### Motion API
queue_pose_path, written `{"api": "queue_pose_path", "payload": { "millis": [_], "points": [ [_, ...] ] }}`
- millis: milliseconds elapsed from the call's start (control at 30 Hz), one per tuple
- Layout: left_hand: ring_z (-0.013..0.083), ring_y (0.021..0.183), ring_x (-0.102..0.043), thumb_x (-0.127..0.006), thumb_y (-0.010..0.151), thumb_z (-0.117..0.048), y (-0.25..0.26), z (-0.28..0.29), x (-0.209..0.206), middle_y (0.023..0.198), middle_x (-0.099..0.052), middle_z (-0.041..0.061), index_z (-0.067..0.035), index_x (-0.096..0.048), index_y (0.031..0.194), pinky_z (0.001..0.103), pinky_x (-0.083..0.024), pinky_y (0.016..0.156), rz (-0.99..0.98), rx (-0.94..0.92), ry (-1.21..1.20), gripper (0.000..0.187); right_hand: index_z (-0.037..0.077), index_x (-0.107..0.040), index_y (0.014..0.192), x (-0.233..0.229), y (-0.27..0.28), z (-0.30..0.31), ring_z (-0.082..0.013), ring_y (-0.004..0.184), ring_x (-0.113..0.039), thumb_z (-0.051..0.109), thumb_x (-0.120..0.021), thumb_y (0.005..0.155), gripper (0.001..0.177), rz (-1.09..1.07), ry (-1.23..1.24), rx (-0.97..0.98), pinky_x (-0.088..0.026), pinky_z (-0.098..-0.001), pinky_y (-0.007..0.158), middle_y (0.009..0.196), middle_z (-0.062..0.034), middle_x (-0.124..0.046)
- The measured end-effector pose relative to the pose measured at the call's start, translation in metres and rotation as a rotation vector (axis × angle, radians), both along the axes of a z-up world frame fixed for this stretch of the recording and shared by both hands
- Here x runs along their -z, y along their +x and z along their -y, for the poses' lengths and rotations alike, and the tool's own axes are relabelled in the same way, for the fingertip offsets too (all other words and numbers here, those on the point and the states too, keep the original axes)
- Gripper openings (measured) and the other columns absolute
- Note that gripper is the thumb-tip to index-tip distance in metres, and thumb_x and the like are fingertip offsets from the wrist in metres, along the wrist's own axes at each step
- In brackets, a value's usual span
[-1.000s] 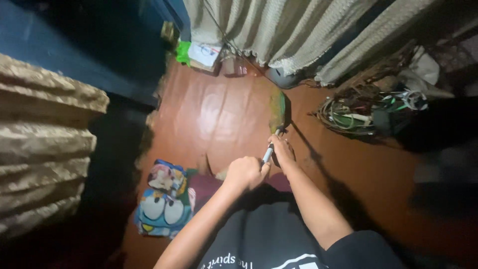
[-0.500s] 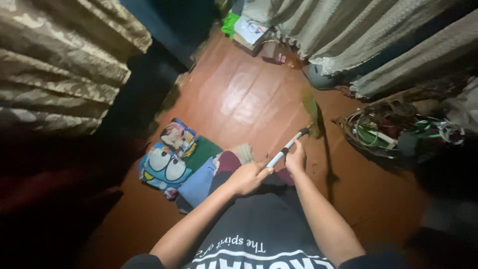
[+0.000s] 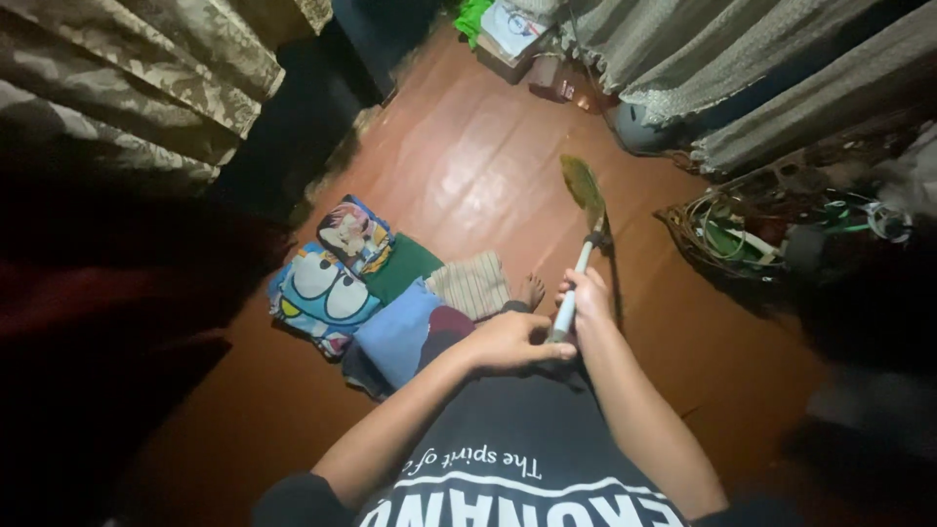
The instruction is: Assembling and adjusting the handle of a floor cleaning mop.
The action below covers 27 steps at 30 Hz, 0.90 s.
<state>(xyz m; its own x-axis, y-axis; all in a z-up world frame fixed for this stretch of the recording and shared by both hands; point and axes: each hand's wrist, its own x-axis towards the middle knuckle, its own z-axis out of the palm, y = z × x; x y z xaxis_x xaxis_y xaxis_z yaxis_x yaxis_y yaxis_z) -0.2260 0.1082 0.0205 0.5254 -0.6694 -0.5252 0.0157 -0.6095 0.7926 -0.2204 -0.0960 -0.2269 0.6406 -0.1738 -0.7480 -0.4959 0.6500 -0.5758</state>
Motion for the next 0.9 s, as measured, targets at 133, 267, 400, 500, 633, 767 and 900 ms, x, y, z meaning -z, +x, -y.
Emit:
{"api": "queue_pose_path", "payload": {
  "millis": [133, 267, 400, 500, 633, 767, 900],
  "points": [
    [0.0220, 0.077, -0.069, -0.060, 0.094, -0.059, -0.037, -0.040, 0.065, 0.082, -0.072, 0.012, -0.002, -0.073, 0.095, 0.036, -0.053, 0.070, 0.017, -0.038, -0.127, 0.058, 0.006, -0.053, 0.103, -0.026, -0.062, 0.016, -0.0134, 0.062, -0.055, 0.003, -0.061, 0.096, 0.011, -0.008, -0.087, -0.054, -0.048, -0.0284, 0.049, 0.079, -0.0044, -0.055],
    [0.0122, 0.069, -0.060, -0.054, 0.103, -0.050, -0.069, -0.081, 0.161, 0.074, -0.063, 0.002, -0.005, -0.069, 0.100, 0.028, -0.048, 0.065, -0.255, -0.376, -0.291, 0.047, 0.005, -0.052, 0.124, -0.060, -0.146, 0.040, -0.0102, 0.068, -0.055, 0.004, -0.060, 0.097, 0.028, 0.031, 0.050, 0.013, -0.046, -0.0244, 0.051, 0.092, -0.0060, -0.059],
    [0.0092, 0.064, -0.053, -0.059, 0.106, -0.040, -0.100, -0.117, 0.258, 0.072, -0.057, -0.002, -0.004, -0.065, 0.099, 0.025, -0.046, 0.061, -0.640, -0.609, -0.522, 0.037, 0.005, -0.046, 0.142, -0.080, -0.232, 0.038, -0.0128, 0.069, -0.055, 0.007, -0.057, 0.096, 0.047, 0.038, 0.039, -0.033, -0.046, -0.0258, 0.051, 0.097, -0.0091, -0.060],
    [0.0084, 0.064, -0.055, -0.061, 0.106, -0.036, -0.111, -0.128, 0.224, 0.073, -0.060, -0.001, -0.006, -0.061, 0.098, 0.024, -0.042, 0.057, -0.829, -0.743, -0.500, 0.031, 0.010, -0.035, 0.154, -0.105, -0.268, 0.015, -0.0126, 0.069, -0.055, 0.004, -0.058, 0.093, 0.065, -0.103, -0.035, -0.044, -0.046, -0.0264, 0.051, 0.099, -0.0086, -0.061],
    [0.0103, 0.062, -0.058, -0.057, 0.105, -0.041, -0.124, -0.143, 0.230, 0.070, -0.063, 0.001, -0.003, -0.062, 0.095, 0.026, -0.049, 0.058, -0.423, -0.596, -0.356, 0.040, 0.010, -0.029, 0.160, -0.096, -0.310, -0.005, -0.0122, 0.067, -0.055, 0.004, -0.059, 0.094, 0.073, -0.132, -0.055, -0.098, -0.045, -0.0262, 0.049, 0.101, -0.0085, -0.061],
    [0.0101, 0.061, -0.057, -0.057, 0.103, -0.041, -0.151, -0.168, 0.238, 0.070, -0.062, 0.001, -0.003, -0.065, 0.097, 0.026, -0.046, 0.057, -0.332, -0.677, -0.305, 0.039, 0.011, -0.031, 0.161, -0.111, -0.335, -0.031, -0.0111, 0.064, -0.055, 0.002, -0.057, 0.095, 0.072, -0.168, -0.116, -0.125, -0.046, -0.0275, 0.048, 0.099, -0.0081, -0.061],
    [0.0082, 0.064, -0.056, -0.057, 0.105, -0.043, -0.191, -0.191, 0.230, 0.074, -0.063, 0.000, -0.003, -0.068, 0.097, 0.025, -0.047, 0.060, -0.262, -0.661, -0.257, 0.042, 0.009, -0.041, 0.159, -0.152, -0.353, -0.069, -0.0118, 0.065, -0.055, 0.003, -0.057, 0.096, 0.065, -0.263, -0.268, -0.125, -0.048, -0.0277, 0.050, 0.098, -0.0094, -0.063]
  ]
}}
